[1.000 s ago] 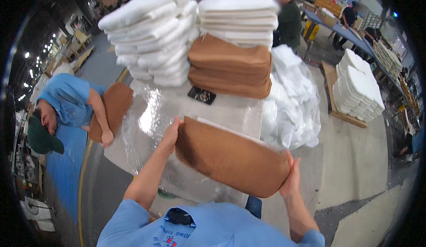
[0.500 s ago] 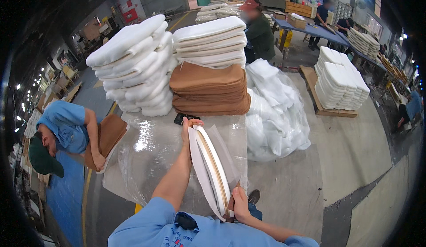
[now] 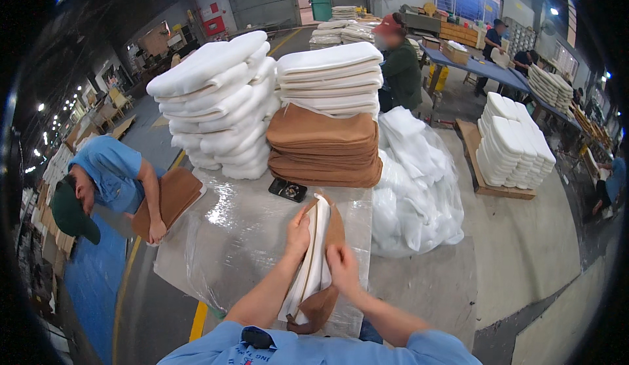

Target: The person inserts white foam inserts into brown fabric covers, aligns edges, and stacks the finished cushions on a table. The person repeats this process for multiple cushions in a factory setting.

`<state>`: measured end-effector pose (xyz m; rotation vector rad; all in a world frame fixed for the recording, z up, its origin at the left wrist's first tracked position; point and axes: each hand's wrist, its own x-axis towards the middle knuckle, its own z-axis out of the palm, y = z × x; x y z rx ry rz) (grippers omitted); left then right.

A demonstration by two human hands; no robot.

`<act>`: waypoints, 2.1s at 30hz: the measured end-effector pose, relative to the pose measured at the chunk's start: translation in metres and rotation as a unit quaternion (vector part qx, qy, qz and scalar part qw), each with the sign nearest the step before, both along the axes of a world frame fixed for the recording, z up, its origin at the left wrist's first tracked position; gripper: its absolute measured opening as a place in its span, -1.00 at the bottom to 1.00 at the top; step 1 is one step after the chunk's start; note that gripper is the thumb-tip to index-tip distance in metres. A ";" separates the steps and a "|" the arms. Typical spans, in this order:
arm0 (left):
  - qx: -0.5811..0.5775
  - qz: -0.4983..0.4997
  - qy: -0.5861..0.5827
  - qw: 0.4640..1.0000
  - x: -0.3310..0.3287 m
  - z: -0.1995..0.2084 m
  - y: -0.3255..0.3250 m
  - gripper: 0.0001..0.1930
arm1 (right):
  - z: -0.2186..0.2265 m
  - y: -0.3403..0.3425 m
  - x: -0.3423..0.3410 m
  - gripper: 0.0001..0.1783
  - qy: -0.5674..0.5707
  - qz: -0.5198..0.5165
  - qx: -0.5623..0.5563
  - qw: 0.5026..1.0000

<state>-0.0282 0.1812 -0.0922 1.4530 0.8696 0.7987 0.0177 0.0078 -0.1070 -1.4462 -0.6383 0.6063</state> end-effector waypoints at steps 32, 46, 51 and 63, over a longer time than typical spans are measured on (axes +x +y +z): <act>-0.019 -0.002 0.020 1.000 0.036 0.038 0.054 -0.65 | 0.018 0.146 0.162 -0.84 -0.079 0.265 0.048 0.960; -0.089 -0.448 0.099 0.884 0.126 0.047 0.102 -0.10 | -0.017 0.135 0.113 -0.88 0.117 0.153 0.086 0.977; -0.117 -0.423 0.052 0.897 0.115 0.060 0.083 -0.22 | -0.014 0.117 0.106 -0.90 0.132 0.148 0.094 0.975; -0.206 -0.220 -0.142 0.943 0.088 -0.028 0.078 -0.52 | 0.010 0.085 0.137 -0.76 0.026 0.125 0.161 0.979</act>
